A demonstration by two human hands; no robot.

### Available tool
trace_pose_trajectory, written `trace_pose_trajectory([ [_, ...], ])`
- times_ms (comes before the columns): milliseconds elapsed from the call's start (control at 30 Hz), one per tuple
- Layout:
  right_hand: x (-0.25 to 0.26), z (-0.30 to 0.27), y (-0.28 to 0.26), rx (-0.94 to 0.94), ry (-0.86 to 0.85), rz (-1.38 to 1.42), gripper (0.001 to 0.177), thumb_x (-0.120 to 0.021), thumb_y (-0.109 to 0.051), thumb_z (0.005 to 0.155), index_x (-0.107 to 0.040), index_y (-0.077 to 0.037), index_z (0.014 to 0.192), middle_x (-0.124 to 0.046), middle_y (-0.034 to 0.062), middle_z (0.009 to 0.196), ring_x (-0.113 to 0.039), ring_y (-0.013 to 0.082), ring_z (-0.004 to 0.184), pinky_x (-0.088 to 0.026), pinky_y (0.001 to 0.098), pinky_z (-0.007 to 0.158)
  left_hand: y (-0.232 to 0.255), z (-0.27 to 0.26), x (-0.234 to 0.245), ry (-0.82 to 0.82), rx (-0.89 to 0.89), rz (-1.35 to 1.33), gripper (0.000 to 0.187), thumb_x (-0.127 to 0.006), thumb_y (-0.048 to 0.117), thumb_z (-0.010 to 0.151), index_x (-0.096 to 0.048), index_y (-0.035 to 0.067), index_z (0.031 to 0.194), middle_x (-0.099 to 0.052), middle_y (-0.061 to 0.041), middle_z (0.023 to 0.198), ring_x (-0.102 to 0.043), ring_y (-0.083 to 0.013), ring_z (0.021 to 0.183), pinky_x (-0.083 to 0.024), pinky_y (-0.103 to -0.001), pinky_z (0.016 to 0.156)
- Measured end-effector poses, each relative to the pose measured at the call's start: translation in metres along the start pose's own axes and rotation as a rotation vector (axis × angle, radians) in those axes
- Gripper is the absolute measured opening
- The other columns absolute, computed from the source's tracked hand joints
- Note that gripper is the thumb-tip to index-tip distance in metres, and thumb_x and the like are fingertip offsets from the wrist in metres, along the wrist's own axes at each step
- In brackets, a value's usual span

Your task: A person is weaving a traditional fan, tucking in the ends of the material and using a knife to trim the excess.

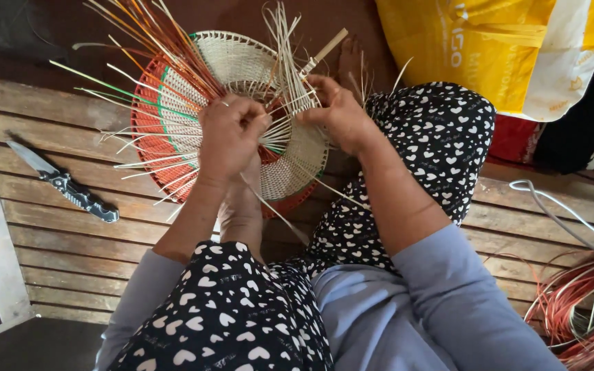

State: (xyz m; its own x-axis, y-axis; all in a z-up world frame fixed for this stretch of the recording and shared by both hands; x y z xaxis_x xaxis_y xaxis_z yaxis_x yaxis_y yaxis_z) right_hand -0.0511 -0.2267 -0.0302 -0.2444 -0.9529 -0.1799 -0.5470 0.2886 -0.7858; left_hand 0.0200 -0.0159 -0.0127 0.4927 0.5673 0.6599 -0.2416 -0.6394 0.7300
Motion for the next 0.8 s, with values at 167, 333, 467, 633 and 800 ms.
trace_pose_trajectory([
  [167,0.005,-0.006,-0.01,0.463,0.262,-0.664,0.033,-0.074,-0.014,0.087,-0.059,-0.012,0.117,-0.059,0.0039,0.095,-0.06,0.0198,0.085,-0.051,0.033,0.076,0.0,0.003,0.003,-0.025,0.195,-0.296,0.005,-0.078,0.014,0.087,-0.074,0.015,0.086,-0.066,-0.003,0.091,-0.063,-0.0158,0.082,-0.053,-0.028,0.076],
  [333,-0.027,-0.025,-0.009,0.863,0.377,-1.128,0.011,-0.076,-0.029,0.085,-0.074,-0.025,0.094,-0.06,-0.0062,0.088,-0.055,0.016,0.083,-0.039,0.0347,0.082,0.005,0.003,0.003,-0.038,0.144,-0.356,0.008,-0.081,0.021,0.088,-0.076,0.016,0.09,-0.064,-0.008,0.1,-0.065,-0.0249,0.095,-0.05,-0.035,0.084],
  [467,-0.047,-0.037,-0.03,0.892,0.416,-1.181,0.019,-0.074,-0.025,0.084,-0.072,-0.021,0.102,-0.057,-0.0022,0.087,-0.056,0.0188,0.084,-0.041,0.0336,0.083,0.009,0.006,0.005,-0.018,0.16,-0.417,0.01,-0.082,0.021,0.087,-0.076,0.013,0.089,-0.062,-0.008,0.1,-0.061,-0.0205,0.088,-0.05,-0.032,0.08],
  [633,-0.052,-0.033,-0.025,0.824,0.361,-1.156,0.023,-0.076,-0.027,0.082,-0.071,-0.02,0.104,-0.059,-0.0019,0.089,-0.058,0.0194,0.089,-0.041,0.0357,0.088,0.012,0.008,0.008,0.003,0.156,-0.426,0.01,-0.082,0.019,0.088,-0.076,0.01,0.088,-0.061,-0.01,0.101,-0.061,-0.0219,0.089,-0.051,-0.032,0.08],
  [800,-0.051,-0.029,-0.024,0.845,0.383,-1.08,0.022,-0.083,-0.026,0.079,-0.072,-0.02,0.097,-0.06,-0.0009,0.087,-0.06,0.0211,0.085,-0.041,0.0354,0.087,0.011,0.006,0.008,-0.025,0.184,-0.4,0.011,-0.084,0.022,0.086,-0.076,0.013,0.089,-0.064,-0.009,0.102,-0.063,-0.0234,0.094,-0.05,-0.034,0.084],
])
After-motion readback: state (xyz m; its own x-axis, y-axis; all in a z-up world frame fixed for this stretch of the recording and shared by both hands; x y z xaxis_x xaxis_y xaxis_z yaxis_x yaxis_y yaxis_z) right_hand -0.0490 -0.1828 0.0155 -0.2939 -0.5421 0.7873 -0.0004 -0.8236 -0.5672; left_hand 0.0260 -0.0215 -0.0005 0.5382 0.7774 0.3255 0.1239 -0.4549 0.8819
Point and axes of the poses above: each hand's wrist, its own z-axis towards the middle knuckle, its own x-axis out of the back of the hand, y = z × x, the point moved 5 cm from there along z, towards the middle knuckle
